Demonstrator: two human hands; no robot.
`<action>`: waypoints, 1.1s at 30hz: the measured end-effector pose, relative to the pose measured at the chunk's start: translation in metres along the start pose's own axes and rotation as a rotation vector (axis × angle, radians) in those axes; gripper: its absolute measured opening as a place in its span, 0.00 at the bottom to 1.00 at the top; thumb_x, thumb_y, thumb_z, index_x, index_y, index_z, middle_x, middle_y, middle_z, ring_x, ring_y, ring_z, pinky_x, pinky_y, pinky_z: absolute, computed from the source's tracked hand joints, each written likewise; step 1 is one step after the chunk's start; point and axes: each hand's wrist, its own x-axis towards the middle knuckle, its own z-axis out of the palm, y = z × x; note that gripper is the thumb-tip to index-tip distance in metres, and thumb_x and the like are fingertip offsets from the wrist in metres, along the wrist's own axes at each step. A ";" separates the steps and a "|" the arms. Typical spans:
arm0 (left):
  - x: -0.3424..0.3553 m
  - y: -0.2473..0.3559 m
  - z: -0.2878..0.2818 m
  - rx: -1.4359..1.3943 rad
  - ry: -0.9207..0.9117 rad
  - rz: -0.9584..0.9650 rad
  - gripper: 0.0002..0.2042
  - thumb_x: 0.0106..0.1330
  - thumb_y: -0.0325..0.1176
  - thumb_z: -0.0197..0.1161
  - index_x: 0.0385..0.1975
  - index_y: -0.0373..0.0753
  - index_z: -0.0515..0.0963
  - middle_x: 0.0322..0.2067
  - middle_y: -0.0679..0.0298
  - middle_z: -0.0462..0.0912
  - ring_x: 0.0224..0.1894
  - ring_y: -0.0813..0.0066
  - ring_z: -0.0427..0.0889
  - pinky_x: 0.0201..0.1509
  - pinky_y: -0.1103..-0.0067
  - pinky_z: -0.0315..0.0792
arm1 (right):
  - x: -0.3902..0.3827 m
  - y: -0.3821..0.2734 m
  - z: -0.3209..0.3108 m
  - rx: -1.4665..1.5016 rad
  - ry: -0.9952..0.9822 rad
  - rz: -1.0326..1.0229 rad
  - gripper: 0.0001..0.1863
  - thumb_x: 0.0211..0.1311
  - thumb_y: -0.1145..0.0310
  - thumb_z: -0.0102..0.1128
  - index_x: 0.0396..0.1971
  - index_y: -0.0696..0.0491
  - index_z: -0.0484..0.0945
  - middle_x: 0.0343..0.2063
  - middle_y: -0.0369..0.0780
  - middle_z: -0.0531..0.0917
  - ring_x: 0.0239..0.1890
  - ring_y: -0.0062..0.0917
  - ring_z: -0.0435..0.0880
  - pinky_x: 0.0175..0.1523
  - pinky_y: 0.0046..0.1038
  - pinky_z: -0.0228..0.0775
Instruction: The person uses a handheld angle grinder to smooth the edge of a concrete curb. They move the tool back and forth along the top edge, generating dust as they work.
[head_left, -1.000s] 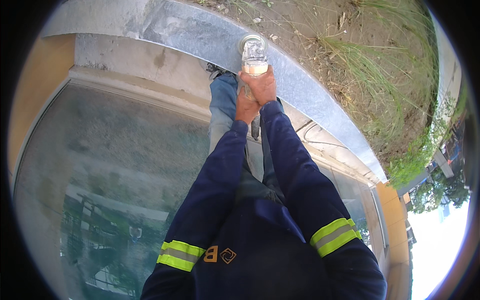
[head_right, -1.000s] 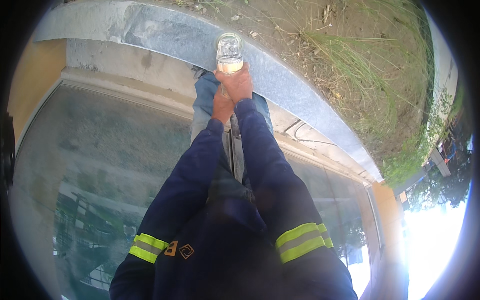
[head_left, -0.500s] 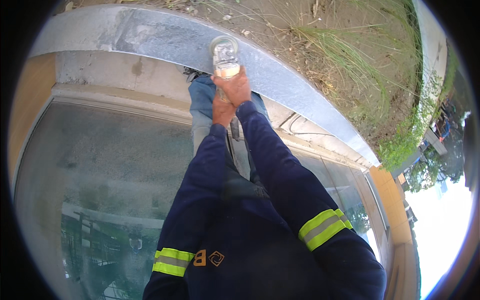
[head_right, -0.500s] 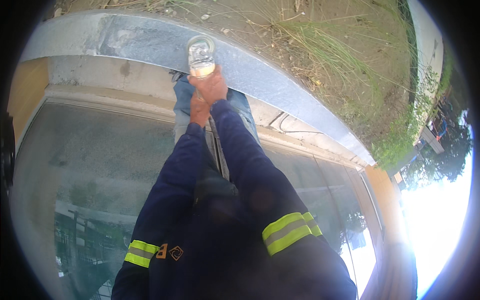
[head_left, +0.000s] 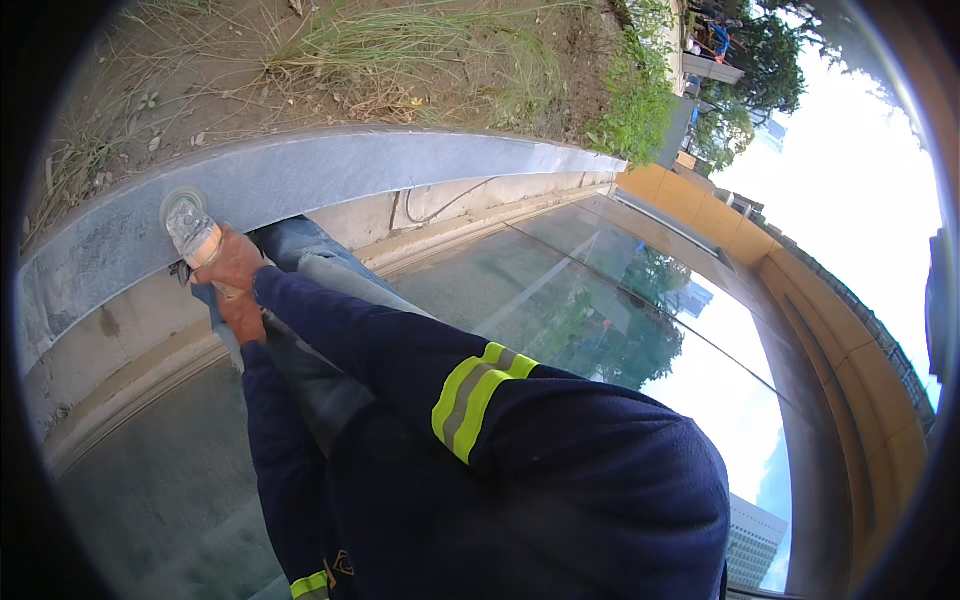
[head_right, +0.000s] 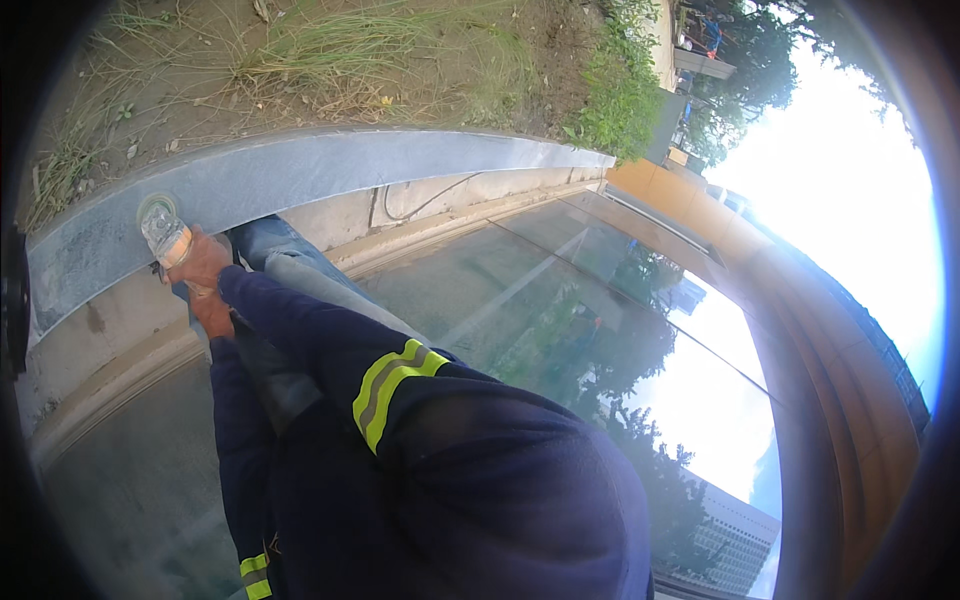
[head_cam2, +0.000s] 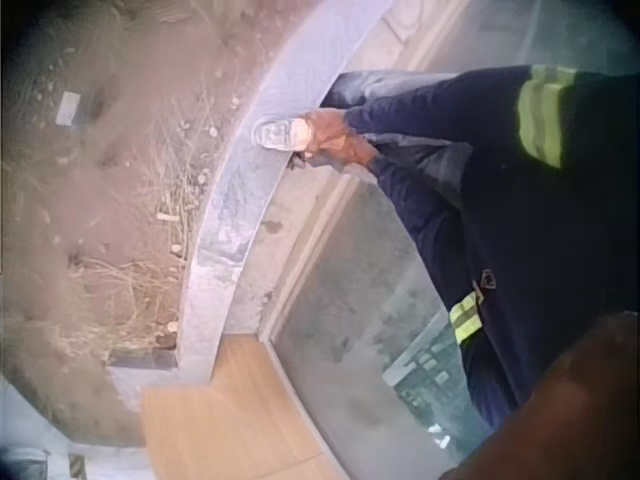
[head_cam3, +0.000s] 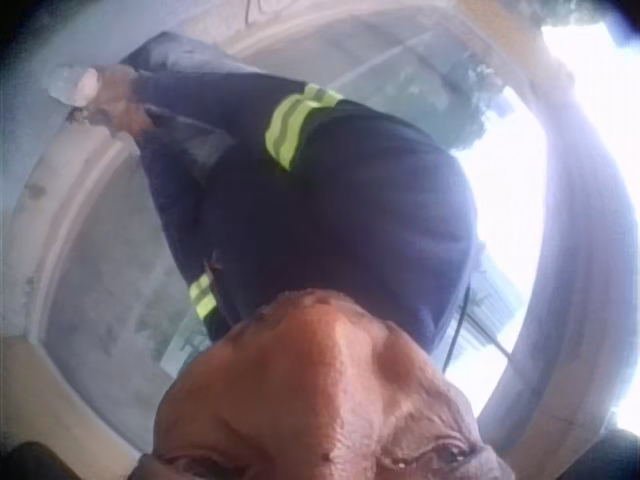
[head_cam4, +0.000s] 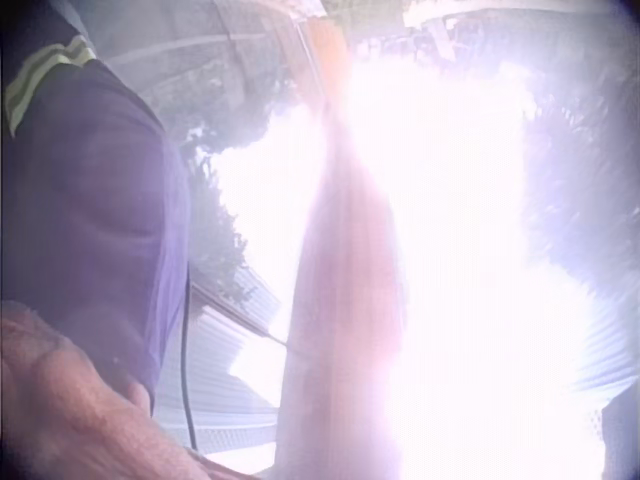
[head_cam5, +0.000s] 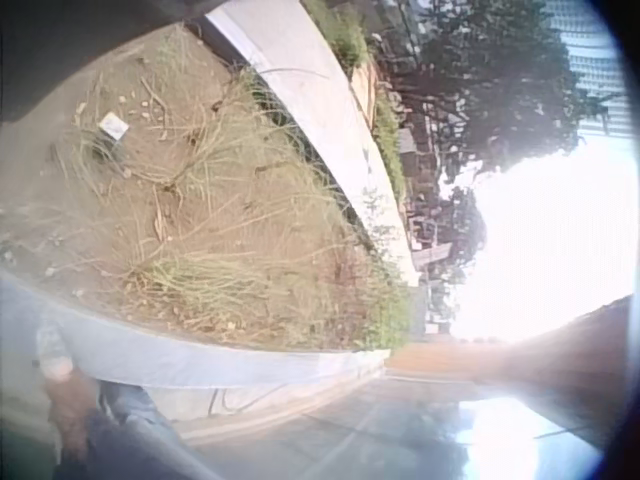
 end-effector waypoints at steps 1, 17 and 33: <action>0.007 0.002 0.005 -0.003 -0.004 0.001 0.35 0.63 0.34 0.79 0.69 0.35 0.70 0.58 0.59 0.84 0.59 0.67 0.84 0.63 0.71 0.76 | 0.005 0.000 -0.010 0.035 0.015 0.004 0.50 0.32 0.49 0.87 0.53 0.66 0.74 0.45 0.58 0.86 0.51 0.50 0.88 0.57 0.41 0.80; -0.046 0.009 0.003 0.027 0.138 0.035 0.36 0.62 0.34 0.79 0.69 0.34 0.70 0.59 0.57 0.84 0.61 0.64 0.84 0.64 0.70 0.76 | -0.029 -0.020 0.003 -0.019 -0.179 0.017 0.44 0.42 0.50 0.85 0.55 0.63 0.77 0.47 0.53 0.89 0.53 0.46 0.89 0.58 0.41 0.79; -0.016 0.036 0.019 -0.134 0.158 0.047 0.41 0.51 0.36 0.86 0.66 0.36 0.72 0.57 0.57 0.85 0.60 0.65 0.85 0.62 0.70 0.78 | 0.003 -0.022 0.003 -0.123 -0.120 -0.095 0.40 0.44 0.52 0.86 0.51 0.64 0.79 0.45 0.52 0.90 0.50 0.42 0.91 0.56 0.39 0.81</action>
